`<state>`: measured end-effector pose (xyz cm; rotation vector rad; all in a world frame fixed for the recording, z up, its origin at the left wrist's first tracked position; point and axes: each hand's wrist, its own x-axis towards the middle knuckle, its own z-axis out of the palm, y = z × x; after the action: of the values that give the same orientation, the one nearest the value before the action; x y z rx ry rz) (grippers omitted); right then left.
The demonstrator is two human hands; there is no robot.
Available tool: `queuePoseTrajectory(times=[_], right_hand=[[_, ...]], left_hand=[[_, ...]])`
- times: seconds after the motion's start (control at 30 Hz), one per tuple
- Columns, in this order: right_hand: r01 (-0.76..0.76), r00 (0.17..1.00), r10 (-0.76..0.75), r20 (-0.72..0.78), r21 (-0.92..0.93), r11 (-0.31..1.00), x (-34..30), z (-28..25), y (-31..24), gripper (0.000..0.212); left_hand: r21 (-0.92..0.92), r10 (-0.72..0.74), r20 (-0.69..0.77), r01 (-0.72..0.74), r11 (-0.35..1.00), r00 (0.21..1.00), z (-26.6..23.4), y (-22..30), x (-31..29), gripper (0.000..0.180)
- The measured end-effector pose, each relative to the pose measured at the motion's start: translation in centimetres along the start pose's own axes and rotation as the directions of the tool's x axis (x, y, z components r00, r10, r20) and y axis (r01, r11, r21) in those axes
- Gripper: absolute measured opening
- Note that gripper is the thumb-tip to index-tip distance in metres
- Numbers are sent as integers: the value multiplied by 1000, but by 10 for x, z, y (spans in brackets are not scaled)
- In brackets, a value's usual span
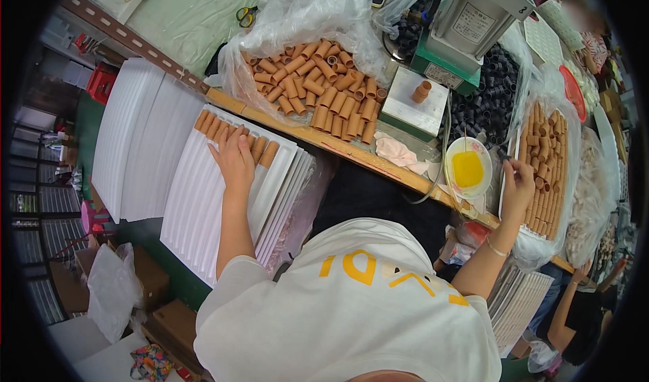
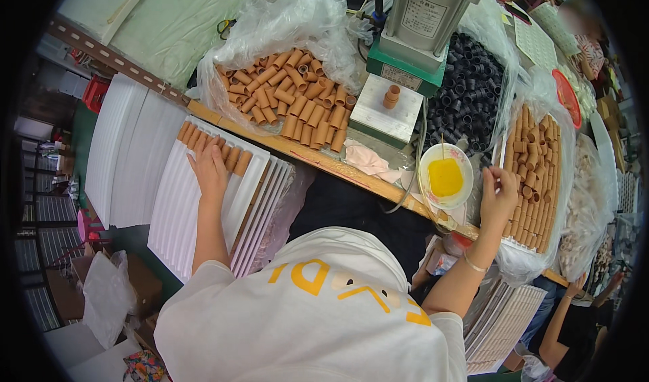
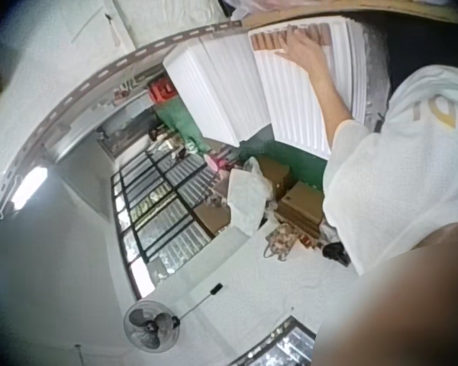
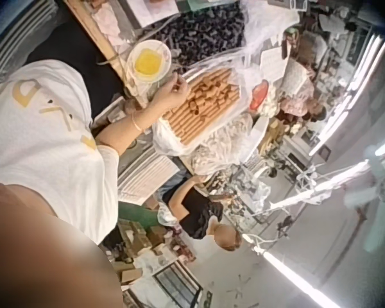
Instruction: Apply adhesive to small cylindrical components and insert black pins or rods into them at a manufacturing station.
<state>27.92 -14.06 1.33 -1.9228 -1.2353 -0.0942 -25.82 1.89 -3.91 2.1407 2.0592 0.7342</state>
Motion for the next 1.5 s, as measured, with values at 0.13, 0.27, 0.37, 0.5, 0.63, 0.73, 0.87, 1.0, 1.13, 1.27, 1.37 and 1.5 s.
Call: queuePoseTrajectory(times=[0.13,0.27,0.37,0.5,0.63,0.73,0.87,1.0,1.13,1.27,1.37,1.5], right_hand=[[-34,999,39,-29,149,988,-33,-12,6,8],[-111,994,110,18,227,968,-48,-16,-8,6],[-80,997,80,6,179,981,-51,-15,-8,7],[22,1000,-20,-16,80,997,-43,-9,-23,10],[91,996,-91,18,-11,996,-41,-3,-36,14],[159,984,-156,88,-19,987,-44,7,-39,14],[244,958,-186,219,-281,928,-43,18,-37,11],[228,964,-187,188,-229,946,-36,10,-50,11],[46,998,-54,16,323,945,-36,-2,-73,12],[106,994,-99,-39,398,911,-39,-1,-79,13],[165,986,-166,-6,154,974,-42,4,-78,17],[170,984,-151,-99,221,960,-38,-9,-61,21]], left_hand=[[35,126,-196,-122,992,972,-3,13,6,35],[-211,381,-255,-435,875,889,-1,72,23,16],[-252,379,-63,-382,889,923,6,126,42,29],[-265,251,313,-170,949,916,26,121,53,44],[-509,270,241,-115,853,932,27,127,48,39],[-796,422,189,-114,594,887,39,164,34,36],[-911,589,362,141,388,723,51,230,7,32],[-901,648,358,66,430,672,54,268,-6,30],[-881,694,336,-48,471,636,52,292,-15,30],[-913,766,262,-107,394,587,54,313,-26,30],[-911,772,234,-144,387,591,60,321,-35,28],[-920,741,296,-28,391,603,72,322,-44,28]])
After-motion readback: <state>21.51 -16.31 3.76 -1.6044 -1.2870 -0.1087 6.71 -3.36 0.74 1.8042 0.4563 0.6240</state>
